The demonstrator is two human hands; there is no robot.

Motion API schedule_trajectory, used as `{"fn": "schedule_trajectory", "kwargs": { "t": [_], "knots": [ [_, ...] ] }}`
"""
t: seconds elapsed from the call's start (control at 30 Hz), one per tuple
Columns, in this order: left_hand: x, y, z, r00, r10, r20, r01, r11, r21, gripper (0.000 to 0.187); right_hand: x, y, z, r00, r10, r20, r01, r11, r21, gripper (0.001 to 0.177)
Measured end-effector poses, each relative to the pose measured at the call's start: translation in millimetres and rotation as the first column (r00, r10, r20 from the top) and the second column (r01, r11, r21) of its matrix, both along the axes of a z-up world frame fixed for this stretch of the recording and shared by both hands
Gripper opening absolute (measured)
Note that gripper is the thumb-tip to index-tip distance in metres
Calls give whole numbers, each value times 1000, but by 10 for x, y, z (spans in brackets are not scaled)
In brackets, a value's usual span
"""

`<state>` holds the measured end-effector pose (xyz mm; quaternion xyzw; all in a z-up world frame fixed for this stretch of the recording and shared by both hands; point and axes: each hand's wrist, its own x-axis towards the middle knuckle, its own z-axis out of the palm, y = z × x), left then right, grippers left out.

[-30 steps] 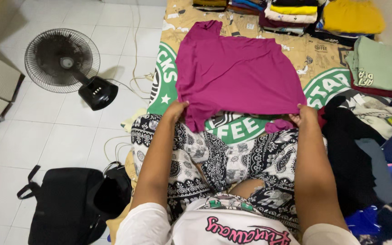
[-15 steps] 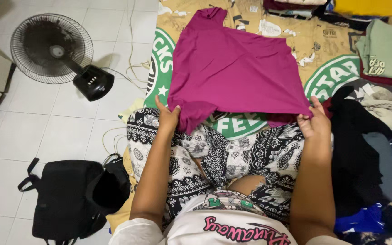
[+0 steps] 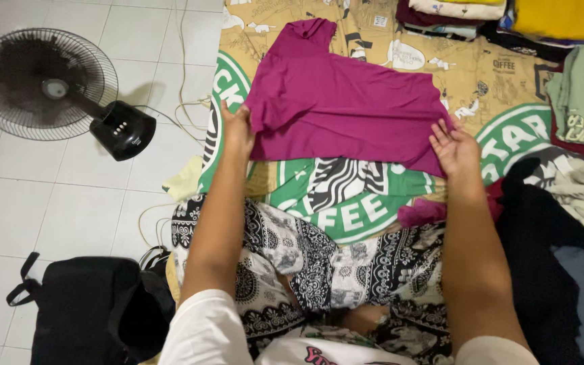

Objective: The person sits on a bed and folds several t-shirts one by one. They smooth each shirt, fold the sleeves and sides, then fold the body into a compact rectangle before stacking them.

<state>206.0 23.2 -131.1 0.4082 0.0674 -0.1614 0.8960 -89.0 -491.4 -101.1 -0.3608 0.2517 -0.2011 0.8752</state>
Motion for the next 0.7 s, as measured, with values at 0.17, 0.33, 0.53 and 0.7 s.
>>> {"fn": "schedule_trajectory", "kwargs": {
  "t": [0.17,0.33,0.53,0.7],
  "knots": [
    [42,-191,-357,961,-168,219,73,921,383,84,180,75,-261,996,-15,-89,-6,973,-229,81],
    [-205,-124,-5,677,-359,643,-567,303,766,86,77,-12,-277,785,-408,-467,-296,414,-861,54],
    [-639,-156,352,950,-298,-96,36,-201,979,50,-144,36,-227,473,-545,-693,-695,253,-673,69],
    [-405,-132,24,956,-276,100,-38,220,975,35,-117,124,-12,705,-170,-689,-371,739,-562,50]
  ]
}}
